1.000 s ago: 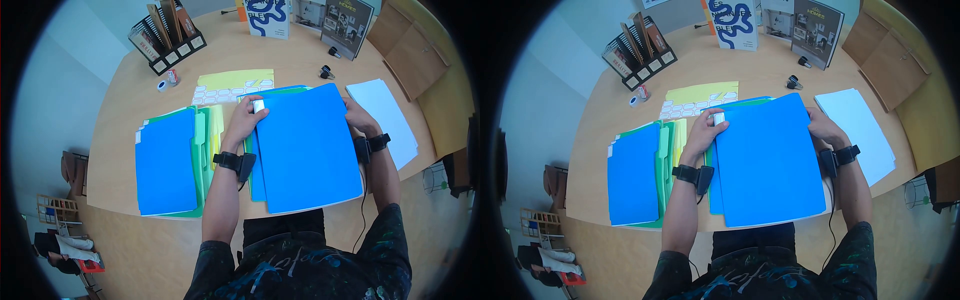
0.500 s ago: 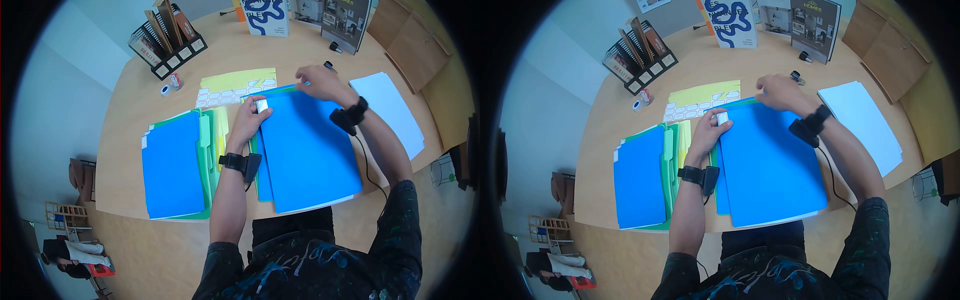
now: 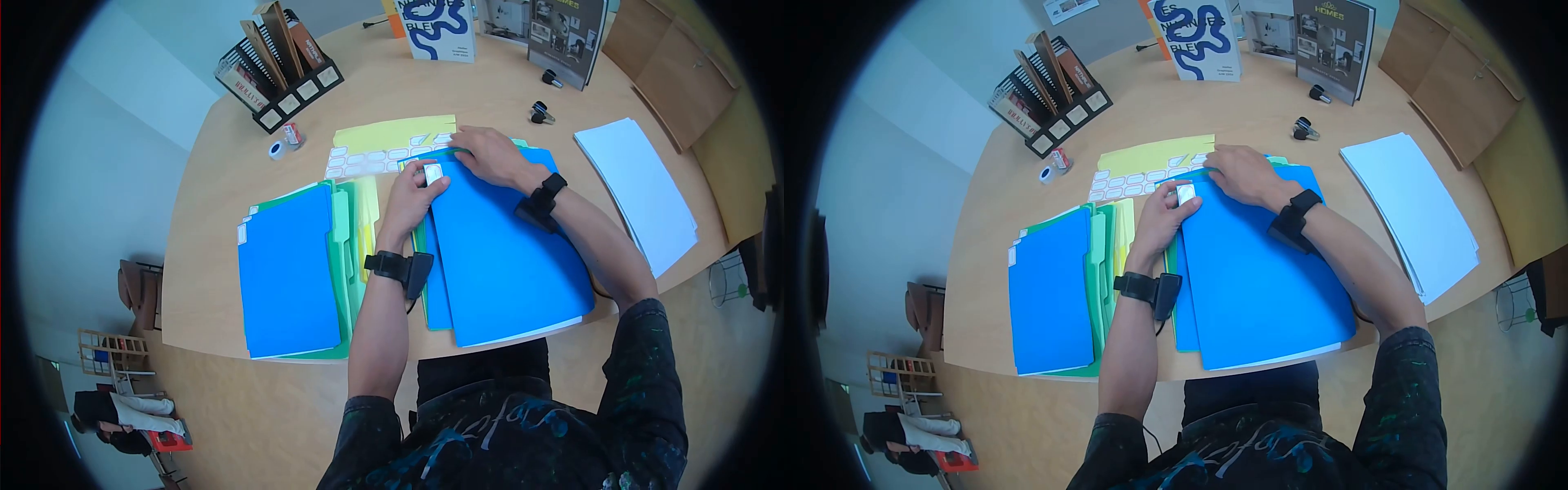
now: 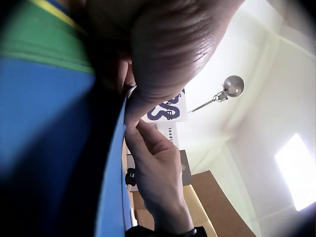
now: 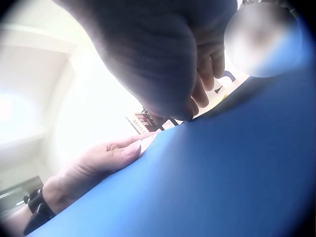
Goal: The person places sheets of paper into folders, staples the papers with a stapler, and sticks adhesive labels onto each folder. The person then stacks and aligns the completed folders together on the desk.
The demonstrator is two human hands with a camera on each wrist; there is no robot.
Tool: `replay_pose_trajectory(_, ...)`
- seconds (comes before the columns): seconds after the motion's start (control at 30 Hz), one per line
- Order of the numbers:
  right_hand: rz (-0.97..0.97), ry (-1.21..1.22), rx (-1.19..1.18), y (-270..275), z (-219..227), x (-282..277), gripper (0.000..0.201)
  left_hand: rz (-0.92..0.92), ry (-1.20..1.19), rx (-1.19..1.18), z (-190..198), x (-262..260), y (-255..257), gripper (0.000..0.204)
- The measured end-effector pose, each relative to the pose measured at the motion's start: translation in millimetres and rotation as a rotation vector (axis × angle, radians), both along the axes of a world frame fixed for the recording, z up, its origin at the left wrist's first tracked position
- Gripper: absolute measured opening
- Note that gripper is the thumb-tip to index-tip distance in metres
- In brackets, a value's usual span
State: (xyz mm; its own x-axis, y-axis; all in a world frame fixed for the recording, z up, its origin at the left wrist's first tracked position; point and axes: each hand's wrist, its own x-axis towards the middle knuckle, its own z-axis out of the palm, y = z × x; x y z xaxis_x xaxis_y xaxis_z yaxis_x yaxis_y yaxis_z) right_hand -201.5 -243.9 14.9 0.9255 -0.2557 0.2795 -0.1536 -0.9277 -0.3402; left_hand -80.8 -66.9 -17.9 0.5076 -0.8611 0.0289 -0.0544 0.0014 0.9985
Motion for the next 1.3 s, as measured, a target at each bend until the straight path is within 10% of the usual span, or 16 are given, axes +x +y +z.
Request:
replay_pose_trajectory(0.47,-0.122,-0.124,0.438,23.5,11.4,-7.7,0.032,-0.085,0.025,-0.049,17.8,-18.5,6.4,0.036)
replay_pose_trajectory(0.57,-0.207,-0.478,0.432,-3.1,7.4,-32.3,0.030,-0.078,0.006,0.017,39.0,-27.2,14.7,0.047)
replay_pose_trajectory(0.77,-0.420,-0.325,0.622,-67.0,-6.0,-102.9,0.038,0.500,-0.416,0.037,131.9,-40.3,81.1,0.060)
replay_pose_trajectory(0.93,-0.252,0.020,0.280,-48.2,-2.4,-122.8,0.068,0.571,-0.365,0.029,167.8,49.2,157.1,0.060)
replay_pose_trajectory(1.3,-0.471,0.056,0.206,-25.9,13.2,-114.1,0.067,0.875,-0.840,0.770,47.6,216.9,240.8,0.047)
